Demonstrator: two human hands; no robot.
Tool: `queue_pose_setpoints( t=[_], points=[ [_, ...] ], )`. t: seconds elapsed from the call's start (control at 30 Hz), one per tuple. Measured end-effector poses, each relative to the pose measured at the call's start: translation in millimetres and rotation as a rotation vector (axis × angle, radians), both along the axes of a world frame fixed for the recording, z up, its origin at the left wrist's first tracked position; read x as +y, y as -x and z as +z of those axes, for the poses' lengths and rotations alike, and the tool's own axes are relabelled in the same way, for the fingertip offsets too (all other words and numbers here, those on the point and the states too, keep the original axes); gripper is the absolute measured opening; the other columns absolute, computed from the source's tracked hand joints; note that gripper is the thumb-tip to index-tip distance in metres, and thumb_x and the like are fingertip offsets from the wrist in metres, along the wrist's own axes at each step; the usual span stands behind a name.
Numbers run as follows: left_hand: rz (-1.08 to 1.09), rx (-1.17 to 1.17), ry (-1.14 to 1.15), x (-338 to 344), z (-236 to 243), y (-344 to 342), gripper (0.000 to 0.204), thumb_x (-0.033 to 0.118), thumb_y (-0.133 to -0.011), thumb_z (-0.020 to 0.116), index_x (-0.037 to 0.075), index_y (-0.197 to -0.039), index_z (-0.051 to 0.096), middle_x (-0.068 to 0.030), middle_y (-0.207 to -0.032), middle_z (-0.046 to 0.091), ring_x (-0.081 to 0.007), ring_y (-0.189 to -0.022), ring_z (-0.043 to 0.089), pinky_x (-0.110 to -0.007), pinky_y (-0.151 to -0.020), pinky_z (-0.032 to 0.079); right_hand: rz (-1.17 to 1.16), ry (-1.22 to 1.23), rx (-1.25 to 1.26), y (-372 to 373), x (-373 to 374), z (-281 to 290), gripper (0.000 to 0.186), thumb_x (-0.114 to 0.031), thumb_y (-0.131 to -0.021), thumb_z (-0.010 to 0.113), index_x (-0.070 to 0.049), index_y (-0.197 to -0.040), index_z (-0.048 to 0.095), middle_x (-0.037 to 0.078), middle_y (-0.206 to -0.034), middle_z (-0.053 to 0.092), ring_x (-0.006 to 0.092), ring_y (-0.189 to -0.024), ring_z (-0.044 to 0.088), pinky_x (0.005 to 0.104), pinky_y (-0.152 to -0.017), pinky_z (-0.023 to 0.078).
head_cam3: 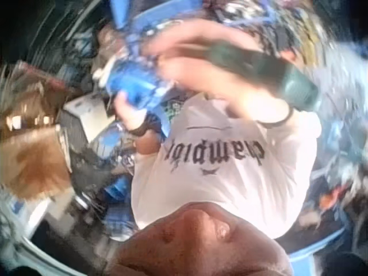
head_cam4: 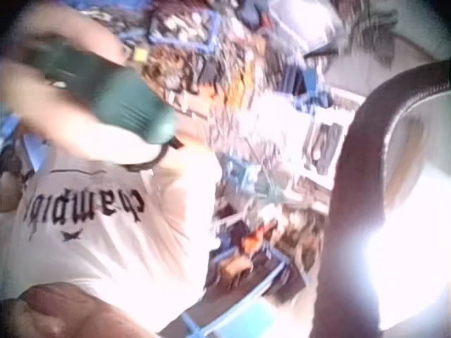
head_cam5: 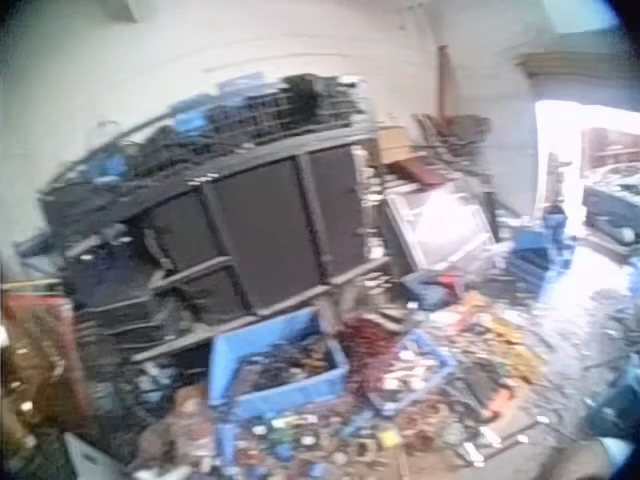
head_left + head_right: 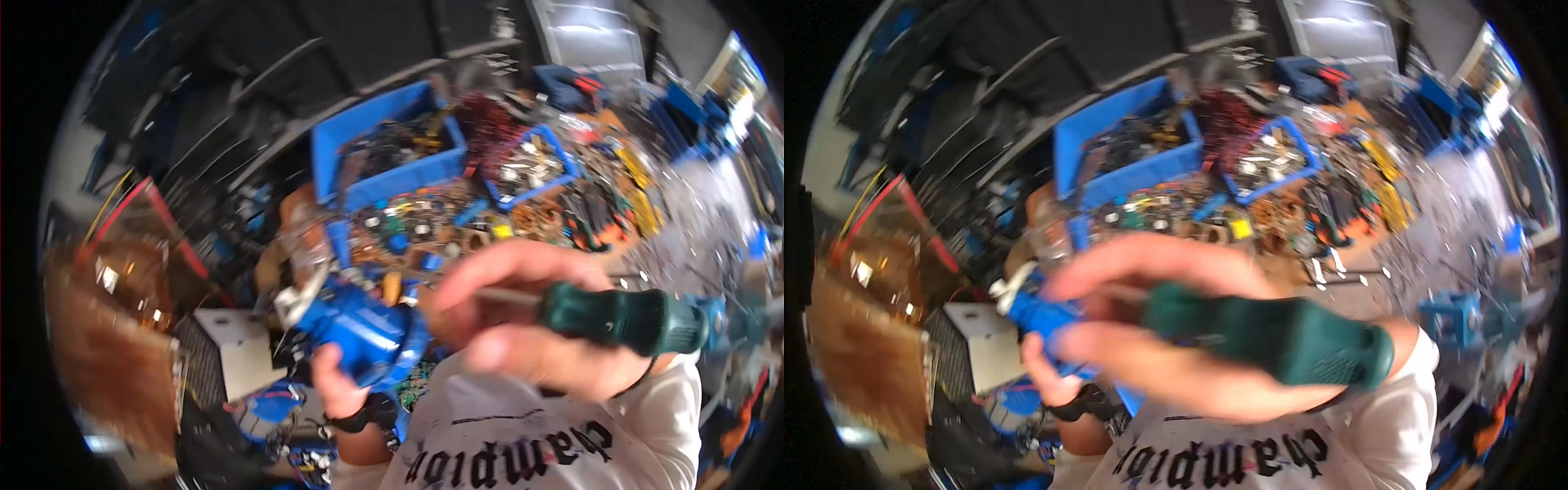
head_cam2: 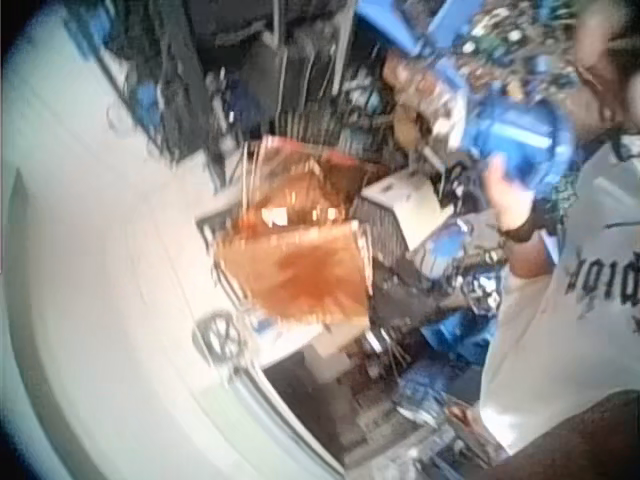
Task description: The person disassembles a blue plastic plumbing fitting using a screwdriver and pliers. They remove the white internal component, inspect the blue housing, and then reassemble the parts.
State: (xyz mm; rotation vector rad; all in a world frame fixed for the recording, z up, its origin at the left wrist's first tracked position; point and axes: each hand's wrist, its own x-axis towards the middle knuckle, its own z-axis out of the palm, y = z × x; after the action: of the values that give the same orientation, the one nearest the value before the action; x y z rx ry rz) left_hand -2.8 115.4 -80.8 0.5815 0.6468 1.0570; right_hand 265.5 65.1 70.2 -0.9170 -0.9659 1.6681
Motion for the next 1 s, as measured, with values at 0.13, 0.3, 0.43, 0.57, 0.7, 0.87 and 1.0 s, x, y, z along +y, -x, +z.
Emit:
queue_pose_setpoints(
  t=[0.13,0.3,0.43,0.57,0.7,0.87,1.0],
  points=[
    [0.036,0.117,-0.097,-5.2,2.6,9.0,0.093,0.033,-0.068,0.086,-0.002,-0.140,0.038,-0.0148,-0.130,0.056,-0.0271,-0.117,0.059,-0.044,-0.101,0.048,0.030,-0.186,-0.162,-5.5,2.3,-50.0,0.041,-0.033,-0.098,0.057,0.002,-0.117,0.064,0.008,-0.095,0.064,0.0135,-0.090,0.060,0.0296,-0.081,0.049],
    [-0.061,0.119,-0.168,-1.8,10.2,7.5,0.093,0.028,-0.068,0.087,-0.002,-0.141,0.037,-0.0142,-0.129,0.057,-0.0259,-0.116,0.060,-0.042,-0.100,0.048,-0.079,-0.114,-0.091,-6.4,1.8,-69.4,0.039,-0.033,-0.094,0.062,0.000,-0.114,0.059,0.009,-0.093,0.065,0.0143,-0.073,0.059,0.0279,-0.072,0.049],
    [-0.069,0.192,-0.259,-3.6,26.2,-0.8,0.094,0.028,-0.068,0.087,-0.003,-0.142,0.036,-0.0148,-0.131,0.055,-0.0245,-0.118,0.058,-0.040,-0.102,0.046,-0.084,-0.220,-0.125,0.3,2.6,-64.0,0.042,-0.035,-0.094,0.063,0.002,-0.113,0.057,0.014,-0.101,0.067,0.0171,-0.081,0.064,0.0332,-0.077,0.053],
    [-0.074,0.290,-0.279,-7.7,22.8,2.6,0.098,0.031,-0.065,0.089,-0.003,-0.141,0.037,-0.0126,-0.130,0.055,-0.0220,-0.119,0.057,-0.038,-0.103,0.045,-0.109,-0.291,0.017,3.1,2.6,-69.4,0.046,-0.040,-0.095,0.057,0.004,-0.109,0.056,0.017,-0.096,0.067,0.0187,-0.081,0.064,0.0335,-0.076,0.053],
    [-0.065,0.292,-0.264,-14.8,19.0,5.3,0.101,0.032,-0.064,0.090,-0.003,-0.142,0.035,-0.0133,-0.130,0.055,-0.0228,-0.119,0.057,-0.039,-0.102,0.046,-0.188,-0.308,0.010,10.0,-1.3,-66.3,0.043,-0.041,-0.094,0.059,0.000,-0.099,0.052,0.020,-0.086,0.065,0.0230,-0.073,0.063,0.0334,-0.066,0.053],
    [-0.077,0.286,-0.290,-18.8,18.5,4.6,0.103,0.032,-0.064,0.088,-0.003,-0.143,0.032,-0.0138,-0.130,0.054,-0.0232,-0.117,0.058,-0.039,-0.101,0.047,-0.201,-0.307,0.067,14.0,-2.7,-66.5,0.038,-0.038,-0.093,0.061,-0.001,-0.093,0.051,0.021,-0.083,0.064,0.0256,-0.071,0.064,0.0343,-0.061,0.054],
    [-0.099,0.318,-0.308,-16.9,20.6,0.7,0.101,0.034,-0.064,0.087,-0.003,-0.142,0.035,-0.0136,-0.129,0.055,-0.0230,-0.115,0.058,-0.038,-0.100,0.048,-0.187,-0.267,0.098,14.0,-4.9,-67.6,0.036,-0.036,-0.093,0.060,-0.001,-0.093,0.053,0.020,-0.083,0.064,0.0251,-0.071,0.064,0.0340,-0.063,0.054]
  ],
)
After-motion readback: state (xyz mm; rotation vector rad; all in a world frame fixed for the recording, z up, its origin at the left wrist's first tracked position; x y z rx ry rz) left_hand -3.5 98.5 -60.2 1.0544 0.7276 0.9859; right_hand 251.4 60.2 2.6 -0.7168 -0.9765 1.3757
